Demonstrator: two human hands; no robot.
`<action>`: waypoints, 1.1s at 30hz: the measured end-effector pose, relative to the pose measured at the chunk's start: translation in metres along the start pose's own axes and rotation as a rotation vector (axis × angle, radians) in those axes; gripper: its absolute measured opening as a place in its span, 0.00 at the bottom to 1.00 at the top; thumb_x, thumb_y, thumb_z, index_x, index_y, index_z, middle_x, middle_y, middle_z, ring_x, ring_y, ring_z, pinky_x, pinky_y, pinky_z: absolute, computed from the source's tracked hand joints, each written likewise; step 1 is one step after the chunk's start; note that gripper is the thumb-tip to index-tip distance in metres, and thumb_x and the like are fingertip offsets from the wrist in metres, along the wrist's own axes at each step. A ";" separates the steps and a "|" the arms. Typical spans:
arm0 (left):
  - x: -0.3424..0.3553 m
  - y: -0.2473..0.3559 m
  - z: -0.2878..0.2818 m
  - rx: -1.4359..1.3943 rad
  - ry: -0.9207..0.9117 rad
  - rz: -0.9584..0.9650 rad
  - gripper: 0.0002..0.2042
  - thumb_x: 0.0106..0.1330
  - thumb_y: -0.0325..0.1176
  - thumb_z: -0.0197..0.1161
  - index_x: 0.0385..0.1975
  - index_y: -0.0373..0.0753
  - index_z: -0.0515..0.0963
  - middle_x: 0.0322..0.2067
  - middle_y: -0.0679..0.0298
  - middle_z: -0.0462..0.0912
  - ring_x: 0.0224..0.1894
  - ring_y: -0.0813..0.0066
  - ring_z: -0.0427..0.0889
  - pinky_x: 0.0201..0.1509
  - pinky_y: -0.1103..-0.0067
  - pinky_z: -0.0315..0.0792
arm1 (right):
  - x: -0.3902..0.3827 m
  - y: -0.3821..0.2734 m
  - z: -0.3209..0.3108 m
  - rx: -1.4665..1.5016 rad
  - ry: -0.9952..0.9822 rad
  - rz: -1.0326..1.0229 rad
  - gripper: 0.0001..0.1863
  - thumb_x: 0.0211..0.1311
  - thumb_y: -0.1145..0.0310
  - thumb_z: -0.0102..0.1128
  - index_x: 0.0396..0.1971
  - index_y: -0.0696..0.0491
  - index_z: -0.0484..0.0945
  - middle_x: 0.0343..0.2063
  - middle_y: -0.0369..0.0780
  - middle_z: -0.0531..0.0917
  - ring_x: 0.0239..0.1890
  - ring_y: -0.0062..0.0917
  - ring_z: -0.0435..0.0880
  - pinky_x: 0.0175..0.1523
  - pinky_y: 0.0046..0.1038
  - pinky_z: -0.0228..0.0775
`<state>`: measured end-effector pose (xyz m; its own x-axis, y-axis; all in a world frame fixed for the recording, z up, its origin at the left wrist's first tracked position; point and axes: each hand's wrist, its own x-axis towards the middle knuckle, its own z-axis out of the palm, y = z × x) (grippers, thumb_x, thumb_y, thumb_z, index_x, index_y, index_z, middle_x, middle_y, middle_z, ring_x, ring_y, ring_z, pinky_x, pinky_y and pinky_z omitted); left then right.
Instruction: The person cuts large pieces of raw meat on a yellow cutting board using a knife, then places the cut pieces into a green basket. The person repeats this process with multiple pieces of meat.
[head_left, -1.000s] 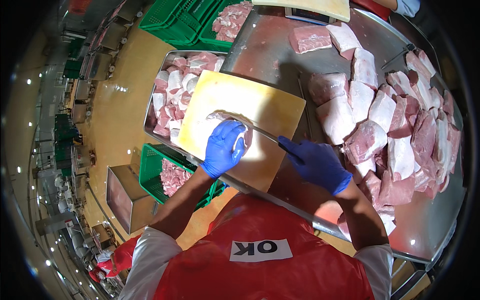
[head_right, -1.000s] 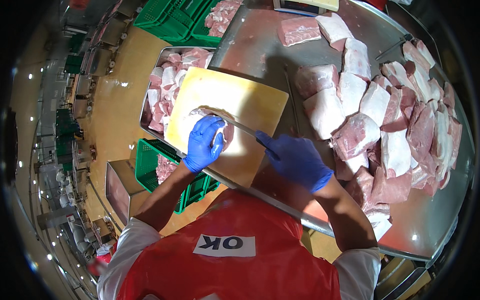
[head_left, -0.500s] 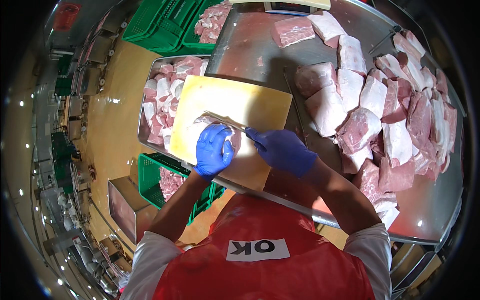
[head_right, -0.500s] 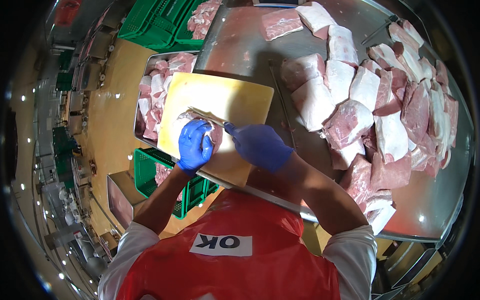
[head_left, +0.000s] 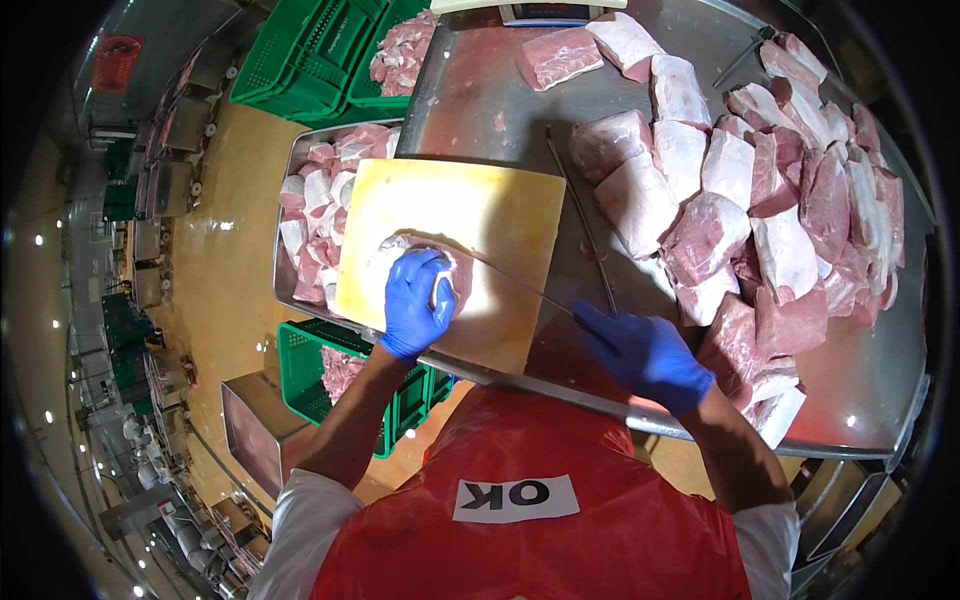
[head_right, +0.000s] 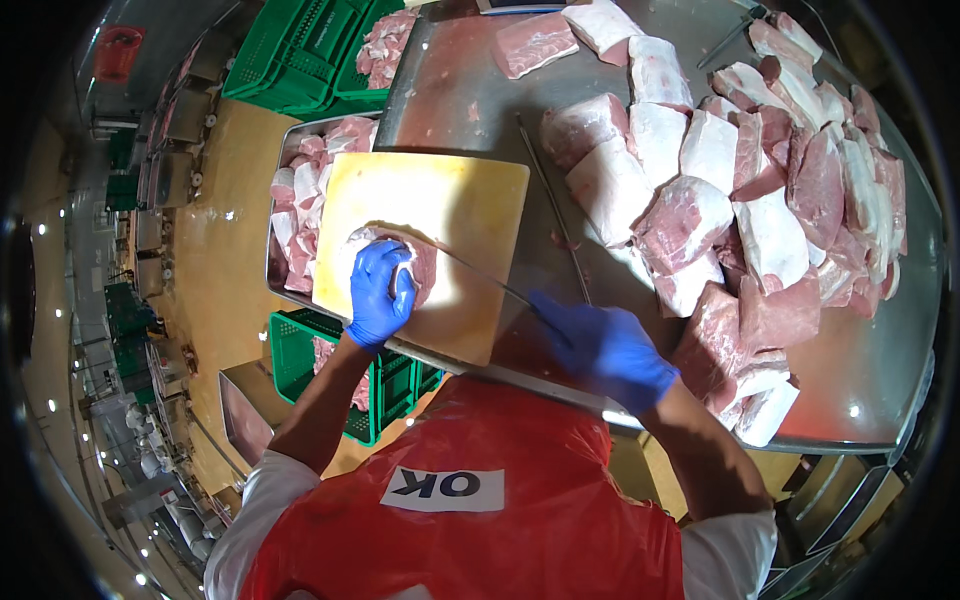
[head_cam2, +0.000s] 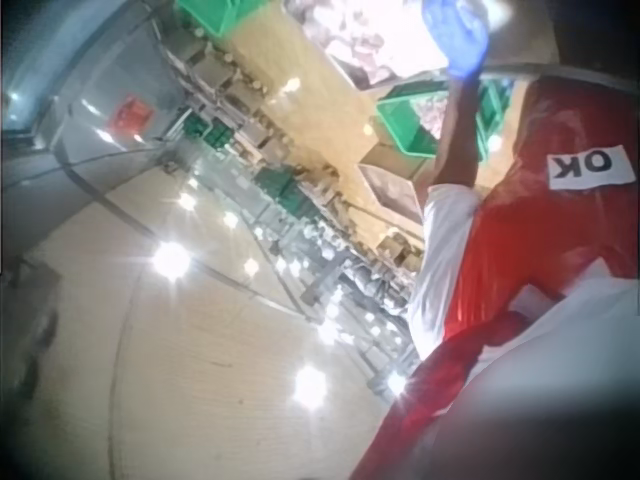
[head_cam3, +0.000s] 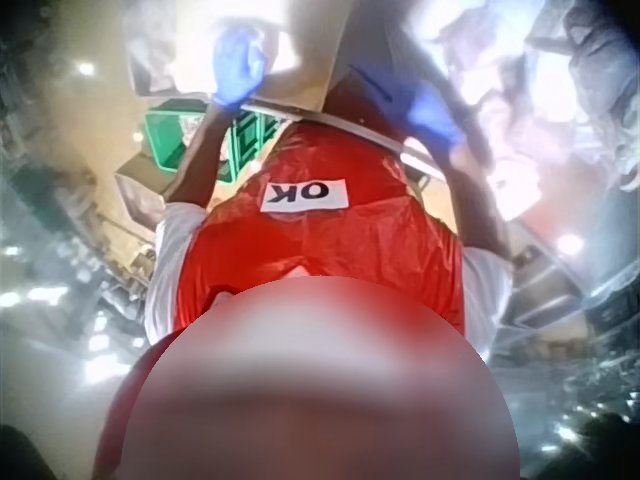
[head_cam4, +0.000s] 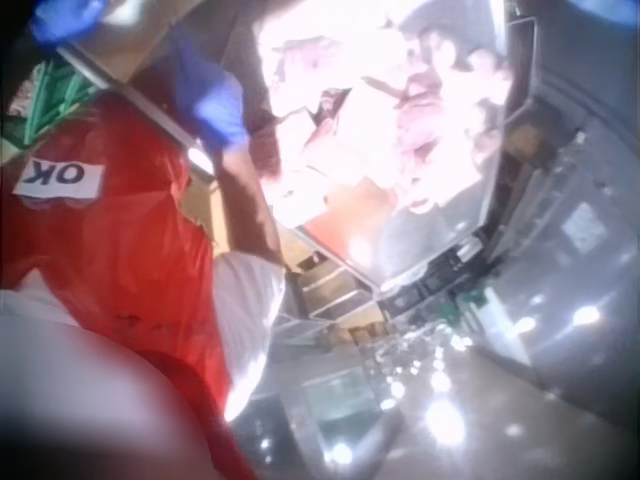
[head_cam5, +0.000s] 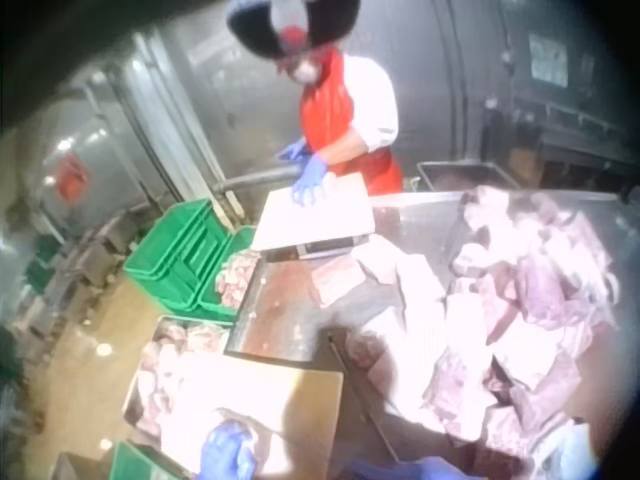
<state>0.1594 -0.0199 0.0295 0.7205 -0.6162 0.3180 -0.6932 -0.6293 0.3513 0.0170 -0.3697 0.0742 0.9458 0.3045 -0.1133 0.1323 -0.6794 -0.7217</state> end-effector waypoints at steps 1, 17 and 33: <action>-0.001 -0.003 -0.005 -0.018 -0.049 -0.023 0.21 0.63 0.32 0.69 0.56 0.37 0.78 0.55 0.47 0.81 0.60 0.45 0.78 0.68 0.56 0.71 | -0.017 0.002 -0.001 0.000 0.021 0.007 0.24 0.73 0.68 0.62 0.67 0.49 0.78 0.32 0.50 0.88 0.34 0.50 0.89 0.38 0.45 0.82; 0.038 -0.027 -0.066 0.247 -0.627 -0.292 0.56 0.49 0.56 0.83 0.76 0.37 0.63 0.63 0.39 0.78 0.64 0.41 0.79 0.70 0.57 0.72 | -0.079 0.032 0.105 0.679 0.306 0.804 0.24 0.80 0.67 0.53 0.71 0.52 0.75 0.25 0.32 0.80 0.22 0.13 0.74 0.28 0.21 0.69; 0.023 -0.085 -0.171 0.011 -0.076 -0.578 0.48 0.69 0.64 0.68 0.80 0.37 0.60 0.65 0.40 0.79 0.64 0.49 0.83 0.67 0.65 0.77 | -0.097 0.024 0.126 0.671 0.365 0.721 0.22 0.81 0.69 0.55 0.71 0.52 0.76 0.25 0.29 0.77 0.24 0.12 0.72 0.28 0.21 0.66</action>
<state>0.2377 0.1008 0.1576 0.9791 -0.2030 0.0136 -0.1882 -0.8783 0.4395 -0.1093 -0.3317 -0.0186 0.7821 -0.3209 -0.5341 -0.5835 -0.0765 -0.8085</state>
